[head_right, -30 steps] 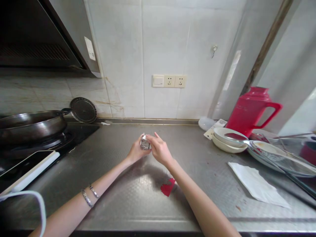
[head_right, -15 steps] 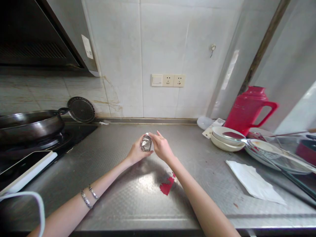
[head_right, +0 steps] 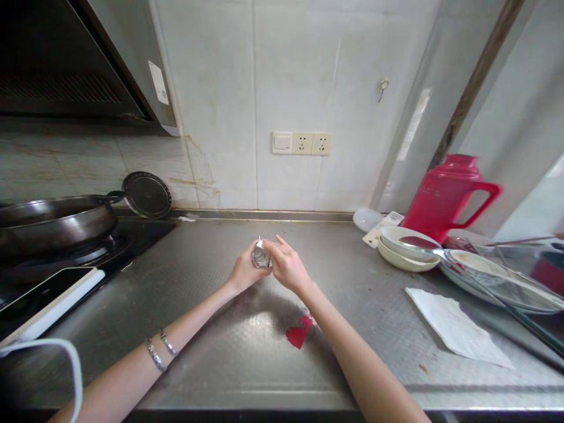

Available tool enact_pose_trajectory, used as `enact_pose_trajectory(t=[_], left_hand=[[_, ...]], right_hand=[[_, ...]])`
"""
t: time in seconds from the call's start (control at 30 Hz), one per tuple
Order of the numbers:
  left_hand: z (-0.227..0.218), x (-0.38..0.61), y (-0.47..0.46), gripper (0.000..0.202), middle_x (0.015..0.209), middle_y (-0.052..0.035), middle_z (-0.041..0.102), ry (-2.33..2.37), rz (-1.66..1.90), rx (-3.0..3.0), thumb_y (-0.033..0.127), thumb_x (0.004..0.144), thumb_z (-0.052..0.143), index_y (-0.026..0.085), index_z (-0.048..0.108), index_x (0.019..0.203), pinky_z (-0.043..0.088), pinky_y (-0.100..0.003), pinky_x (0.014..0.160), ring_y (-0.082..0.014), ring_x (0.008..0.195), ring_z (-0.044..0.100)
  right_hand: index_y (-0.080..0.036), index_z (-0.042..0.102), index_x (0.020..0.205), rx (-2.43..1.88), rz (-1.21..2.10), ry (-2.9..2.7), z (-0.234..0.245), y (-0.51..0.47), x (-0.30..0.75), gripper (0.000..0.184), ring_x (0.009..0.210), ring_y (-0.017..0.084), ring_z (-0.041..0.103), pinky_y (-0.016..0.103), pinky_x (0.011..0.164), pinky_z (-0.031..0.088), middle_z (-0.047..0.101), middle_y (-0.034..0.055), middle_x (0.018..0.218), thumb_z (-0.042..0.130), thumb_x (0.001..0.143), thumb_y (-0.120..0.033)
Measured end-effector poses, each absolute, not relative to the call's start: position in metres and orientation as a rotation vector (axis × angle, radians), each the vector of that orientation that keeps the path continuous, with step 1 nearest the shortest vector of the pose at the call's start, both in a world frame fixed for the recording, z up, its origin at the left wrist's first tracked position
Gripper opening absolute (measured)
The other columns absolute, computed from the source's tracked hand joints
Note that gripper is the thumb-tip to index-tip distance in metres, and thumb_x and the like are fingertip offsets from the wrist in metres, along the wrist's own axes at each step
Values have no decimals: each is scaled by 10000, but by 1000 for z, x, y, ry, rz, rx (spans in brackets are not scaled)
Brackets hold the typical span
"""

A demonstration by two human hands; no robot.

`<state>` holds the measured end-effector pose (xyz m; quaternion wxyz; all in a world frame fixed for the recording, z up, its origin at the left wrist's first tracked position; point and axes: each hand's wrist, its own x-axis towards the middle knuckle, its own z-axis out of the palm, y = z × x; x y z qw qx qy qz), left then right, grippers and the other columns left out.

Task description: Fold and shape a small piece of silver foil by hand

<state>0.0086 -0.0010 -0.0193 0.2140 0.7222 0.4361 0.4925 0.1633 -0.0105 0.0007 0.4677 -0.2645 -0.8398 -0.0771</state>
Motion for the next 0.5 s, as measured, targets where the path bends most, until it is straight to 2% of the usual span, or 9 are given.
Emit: enact_pose_trajectory(t=[0.2, 0.4, 0.5], left_hand=[[-19, 8, 0, 610, 944, -32, 684, 1222, 1382, 1944, 271, 566, 774, 208, 533, 1123, 498, -294, 755, -203, 863, 639], [-23, 6, 4, 612, 988, -53, 682, 1186, 1398, 1923, 305, 591, 758, 191, 490, 1129, 499, -297, 760, -200, 866, 644], [-23, 5, 6, 570, 939, -45, 685, 1198, 1390, 1877, 298, 613, 733, 181, 492, 1116, 499, -299, 756, -191, 835, 646]], right_hand=[[-221, 479, 1281, -614, -238, -2097, 2, -14, 162, 430, 1147, 188, 578, 505, 1056, 396, 651, 94, 1169, 356, 894, -80], [-182, 465, 1298, -540, -344, -2159, 4, -23, 156, 475, 1185, 213, 549, 500, 1040, 419, 621, 134, 1215, 352, 858, -43], [-181, 471, 1301, -493, -364, -2221, 4, -26, 153, 483, 1227, 215, 510, 489, 1054, 410, 627, 122, 1210, 353, 855, -40]])
